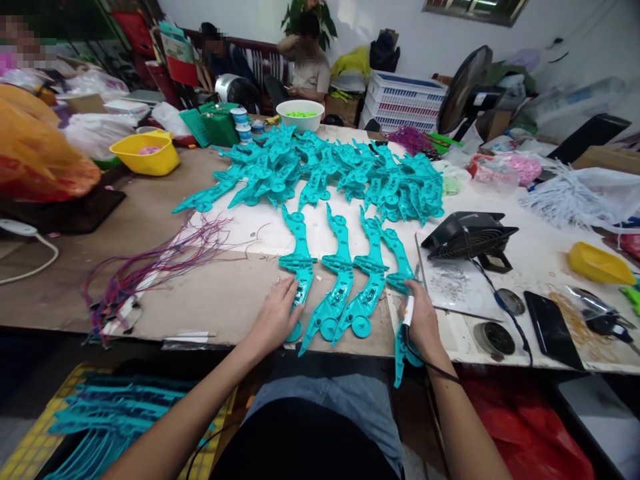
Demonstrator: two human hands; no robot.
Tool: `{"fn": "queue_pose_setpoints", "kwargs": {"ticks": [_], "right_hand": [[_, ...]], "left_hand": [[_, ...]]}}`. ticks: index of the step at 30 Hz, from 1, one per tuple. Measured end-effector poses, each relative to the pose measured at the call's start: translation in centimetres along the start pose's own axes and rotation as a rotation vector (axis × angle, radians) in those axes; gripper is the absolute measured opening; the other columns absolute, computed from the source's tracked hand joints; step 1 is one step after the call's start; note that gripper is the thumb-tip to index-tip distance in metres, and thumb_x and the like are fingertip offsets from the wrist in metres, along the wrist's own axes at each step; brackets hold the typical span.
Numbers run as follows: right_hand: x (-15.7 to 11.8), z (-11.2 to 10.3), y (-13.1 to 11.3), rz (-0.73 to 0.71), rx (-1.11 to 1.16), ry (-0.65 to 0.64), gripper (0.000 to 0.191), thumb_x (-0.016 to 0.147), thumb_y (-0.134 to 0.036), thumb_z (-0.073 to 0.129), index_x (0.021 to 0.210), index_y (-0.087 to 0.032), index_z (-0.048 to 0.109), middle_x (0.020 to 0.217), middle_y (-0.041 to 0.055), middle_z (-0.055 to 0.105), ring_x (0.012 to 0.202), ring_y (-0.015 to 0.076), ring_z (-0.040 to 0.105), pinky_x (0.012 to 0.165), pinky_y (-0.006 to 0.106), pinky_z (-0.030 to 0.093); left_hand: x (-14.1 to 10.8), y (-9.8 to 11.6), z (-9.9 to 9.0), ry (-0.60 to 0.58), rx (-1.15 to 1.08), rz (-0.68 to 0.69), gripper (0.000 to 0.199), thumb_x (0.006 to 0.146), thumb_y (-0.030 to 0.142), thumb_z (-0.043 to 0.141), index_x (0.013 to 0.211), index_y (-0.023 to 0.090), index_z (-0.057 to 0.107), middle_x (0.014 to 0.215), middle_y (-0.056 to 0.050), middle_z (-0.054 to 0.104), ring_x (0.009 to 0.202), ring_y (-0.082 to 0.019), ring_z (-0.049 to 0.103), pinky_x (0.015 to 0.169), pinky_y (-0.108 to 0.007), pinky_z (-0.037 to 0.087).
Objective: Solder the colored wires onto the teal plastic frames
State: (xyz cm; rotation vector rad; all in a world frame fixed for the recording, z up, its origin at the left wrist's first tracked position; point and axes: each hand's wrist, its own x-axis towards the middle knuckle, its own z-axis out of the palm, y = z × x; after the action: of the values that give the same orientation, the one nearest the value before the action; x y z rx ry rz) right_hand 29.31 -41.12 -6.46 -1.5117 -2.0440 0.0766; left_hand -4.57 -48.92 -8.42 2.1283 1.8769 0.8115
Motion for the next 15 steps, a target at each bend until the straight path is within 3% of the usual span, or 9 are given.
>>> {"fn": "queue_pose_setpoints", "kwargs": {"ticks": [3,7,10,13,15], "right_hand": [[-0.4,0.3,-0.4,0.073,0.002,0.056,0.044,0.082,-0.020,0.042,0.125,-0.017,0.049,0.118,0.0134,0.055,0.113,0.0287,0.053,0.094,0.049,0.046],[-2.0,-0.1,-1.4,0.060,0.025,0.063,0.045,0.082,-0.020,0.044,0.126,-0.019,0.049,0.120,0.0118,0.055,0.116,0.0275,0.051,0.097,0.047,0.045],[-2.6,-0.6,-1.8,0.090,0.030,0.136,0.046,0.081,-0.021,0.046,0.127,-0.021,0.048,0.120,0.0107,0.057,0.115,0.0260,0.052,0.097,0.044,0.045],[-1.2,-0.6,-1.6,0.141,0.014,0.211,0.048,0.079,-0.020,0.048,0.127,-0.020,0.049,0.119,0.0116,0.056,0.112,0.0267,0.052,0.096,0.045,0.044],[0.6,-0.2,-1.2,0.158,0.006,0.193,0.048,0.076,-0.020,0.046,0.124,-0.018,0.051,0.116,0.0128,0.056,0.109,0.0279,0.053,0.094,0.046,0.044]], "left_hand": [[0.6,-0.5,0.5,-0.029,-0.052,0.015,0.046,0.094,0.024,0.040,0.136,0.007,0.045,0.140,-0.020,0.048,0.131,-0.028,0.045,0.108,-0.045,0.041],[0.0,-0.1,0.5,-0.052,-0.091,0.120,0.045,0.093,0.020,0.038,0.135,0.009,0.046,0.143,-0.019,0.046,0.132,-0.026,0.046,0.107,-0.043,0.043],[-0.6,0.2,0.7,-0.003,-0.103,0.147,0.044,0.093,0.019,0.037,0.136,0.013,0.046,0.142,-0.018,0.047,0.131,-0.026,0.047,0.104,-0.045,0.046],[-0.2,0.1,0.9,0.069,-0.072,0.164,0.042,0.093,0.017,0.038,0.133,0.016,0.050,0.138,-0.017,0.052,0.127,-0.027,0.050,0.103,-0.048,0.047],[0.8,-0.2,1.0,0.087,-0.040,0.169,0.041,0.092,0.015,0.038,0.130,0.015,0.053,0.134,-0.017,0.055,0.124,-0.027,0.052,0.103,-0.048,0.047]]}}
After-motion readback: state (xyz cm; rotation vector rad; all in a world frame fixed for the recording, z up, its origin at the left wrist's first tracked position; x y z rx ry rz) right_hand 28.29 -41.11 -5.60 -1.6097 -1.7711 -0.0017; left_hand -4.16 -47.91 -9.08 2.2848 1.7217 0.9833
